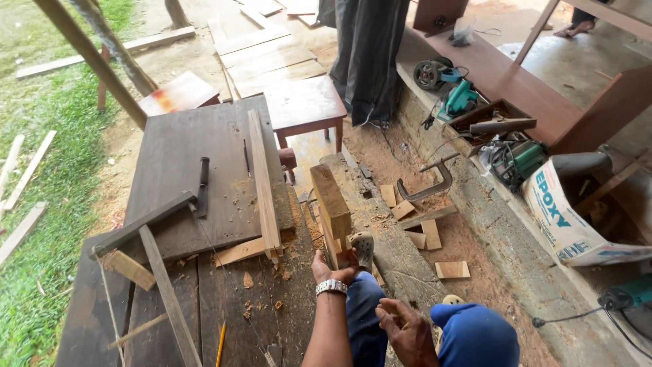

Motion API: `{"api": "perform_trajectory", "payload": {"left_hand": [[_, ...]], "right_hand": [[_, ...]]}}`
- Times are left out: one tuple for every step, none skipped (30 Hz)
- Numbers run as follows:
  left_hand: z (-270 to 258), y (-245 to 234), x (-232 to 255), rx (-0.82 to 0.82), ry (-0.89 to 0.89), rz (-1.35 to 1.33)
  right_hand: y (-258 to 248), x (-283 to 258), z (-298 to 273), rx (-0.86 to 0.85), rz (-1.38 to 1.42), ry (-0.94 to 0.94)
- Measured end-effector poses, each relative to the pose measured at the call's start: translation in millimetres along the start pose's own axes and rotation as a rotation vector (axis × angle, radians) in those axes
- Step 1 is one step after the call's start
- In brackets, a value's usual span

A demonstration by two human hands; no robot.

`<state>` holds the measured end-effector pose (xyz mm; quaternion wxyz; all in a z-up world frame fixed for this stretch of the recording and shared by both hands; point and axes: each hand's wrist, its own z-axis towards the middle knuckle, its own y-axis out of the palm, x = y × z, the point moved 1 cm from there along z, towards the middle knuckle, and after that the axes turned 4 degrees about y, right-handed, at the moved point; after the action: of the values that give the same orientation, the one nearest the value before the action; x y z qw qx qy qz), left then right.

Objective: The person is using a hand saw to cut a piece of wood on a workbench.

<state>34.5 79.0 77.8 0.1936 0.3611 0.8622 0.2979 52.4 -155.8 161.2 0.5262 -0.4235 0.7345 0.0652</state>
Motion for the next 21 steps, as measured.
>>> {"api": "perform_trajectory", "payload": {"left_hand": [[2, -1, -1, 0.004, -0.006, 0.010], [5, 2, -1, 0.027, -0.009, 0.025], [8, 5, 0, 0.050, -0.013, 0.040], [3, 6, -1, 0.048, -0.014, 0.045], [-2, 7, -1, 0.095, -0.016, 0.020], [-7, 7, -1, 0.141, -0.019, -0.010], [-8, 8, 1, 0.138, -0.019, -0.009], [-10, 9, 0, 0.140, -0.005, -0.010], [-12, 10, 0, 0.142, 0.009, -0.010], [-9, 11, 2, 0.131, 0.008, -0.018], [-6, 10, 3, 0.110, -0.014, -0.015], [-5, 4, 5, 0.099, -0.033, -0.015], [-2, 1, 6, 0.098, -0.034, -0.026], [1, -2, 5, 0.066, -0.038, -0.020], [5, -5, 2, 0.033, -0.042, -0.014], [7, -9, 1, 0.034, -0.048, -0.019], [9, -12, 0, 0.018, -0.022, -0.007], [11, -15, 2, 0.001, 0.007, 0.009], [20, -19, 3, 0.002, 0.004, 0.008], [29, -21, 4, -0.061, -0.006, 0.084], [38, -23, 5, -0.123, -0.017, 0.158]], "right_hand": [[1, 3, 0, 0.008, 0.007, 0.007], [3, 4, 3, 0.023, -0.015, -0.037], [5, 3, 5, 0.038, -0.038, -0.080], [7, 4, 8, 0.041, -0.034, -0.082], [11, 4, 10, 0.047, -0.015, -0.096], [13, 5, 12, 0.050, 0.001, -0.112], [17, 7, 15, 0.051, 0.001, -0.114], [18, 9, 17, 0.034, -0.009, -0.076], [20, 11, 19, 0.017, -0.019, -0.037], [25, 18, 25, 0.017, -0.026, -0.048], [29, 25, 30, -0.002, -0.064, -0.056], [33, 37, 31, -0.026, -0.106, -0.055], [35, 42, 33, -0.030, -0.116, -0.058], [35, 49, 35, -0.032, -0.150, -0.093], [33, 56, 36, -0.034, -0.183, -0.129], [30, 62, 36, -0.032, -0.191, -0.126], [27, 68, 35, -0.039, -0.155, -0.135], [25, 73, 34, -0.047, -0.113, -0.143], [21, 72, 29, -0.045, -0.116, -0.141], [17, 72, 24, -0.023, -0.144, -0.102], [13, 71, 19, 0.000, -0.172, -0.063]]}}
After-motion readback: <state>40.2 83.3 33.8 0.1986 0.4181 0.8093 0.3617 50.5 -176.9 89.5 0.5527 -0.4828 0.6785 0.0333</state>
